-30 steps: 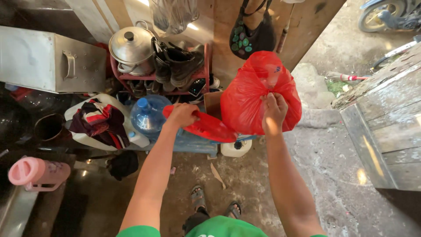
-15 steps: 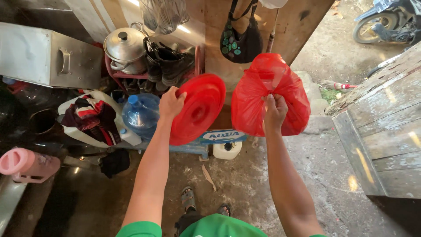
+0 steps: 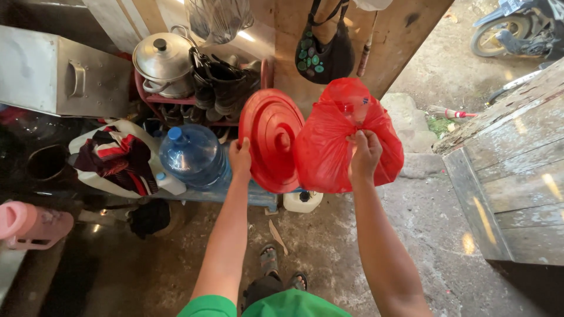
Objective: Gathering several small items into a red plastic bag, tying it, and placing it into an outdoor storage bin.
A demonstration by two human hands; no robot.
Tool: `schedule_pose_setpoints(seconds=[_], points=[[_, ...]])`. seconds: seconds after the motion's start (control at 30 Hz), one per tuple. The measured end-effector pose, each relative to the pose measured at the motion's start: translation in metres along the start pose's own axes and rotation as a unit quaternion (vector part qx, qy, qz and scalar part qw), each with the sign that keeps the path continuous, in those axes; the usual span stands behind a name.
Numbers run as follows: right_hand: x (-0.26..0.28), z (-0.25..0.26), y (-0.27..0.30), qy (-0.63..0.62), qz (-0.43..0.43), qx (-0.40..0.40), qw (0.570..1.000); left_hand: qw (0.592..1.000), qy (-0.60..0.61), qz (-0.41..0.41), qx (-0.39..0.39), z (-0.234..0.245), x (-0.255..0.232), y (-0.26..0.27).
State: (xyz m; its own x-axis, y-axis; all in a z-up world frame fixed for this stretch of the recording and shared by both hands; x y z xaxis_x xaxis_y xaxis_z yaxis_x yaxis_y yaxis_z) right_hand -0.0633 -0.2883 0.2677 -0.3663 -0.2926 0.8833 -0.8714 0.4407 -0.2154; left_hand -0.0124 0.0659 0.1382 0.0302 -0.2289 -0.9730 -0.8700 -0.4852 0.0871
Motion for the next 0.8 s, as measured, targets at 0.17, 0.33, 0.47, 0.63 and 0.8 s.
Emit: schedule_pose_setpoints(seconds=[0.17,0.33,0.47,0.63,0.8], points=[[-0.008,-0.006,-0.005,-0.015,-0.019,-0.028,0.999,0.990,0.121,0.069,-0.020,0.009,0.107,-0.032],[-0.023,-0.009,-0.018,-0.033,-0.021,-0.071,0.997,0.980,0.153,0.120,-0.050,-0.003,0.180,-0.038],[-0.028,-0.015,-0.020,-0.038,-0.072,-0.127,0.989,0.962,0.238,0.125,-0.054,-0.008,0.246,-0.040],[-0.046,-0.021,-0.019,-0.086,-0.098,-0.125,0.984,0.953,0.245,0.161,-0.079,-0.010,0.274,-0.038],[-0.062,-0.024,-0.016,-0.085,-0.119,-0.120,0.982,0.928,-0.372,0.018,0.006,0.011,0.272,-0.050]])
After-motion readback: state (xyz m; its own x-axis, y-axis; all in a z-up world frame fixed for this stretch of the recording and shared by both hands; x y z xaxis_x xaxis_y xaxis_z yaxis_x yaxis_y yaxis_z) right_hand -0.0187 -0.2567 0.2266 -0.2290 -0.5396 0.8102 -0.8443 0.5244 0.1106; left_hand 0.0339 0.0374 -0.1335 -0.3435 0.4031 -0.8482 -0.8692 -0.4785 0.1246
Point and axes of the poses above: each hand's wrist, its own y-axis away from the middle knuckle, its own z-axis out of the back of the hand, x = y × z, the point moved 3 cm from there along -y, towards the middle knuckle, and after that the axes turned 6 degrees about y, right-handed, at the moved point
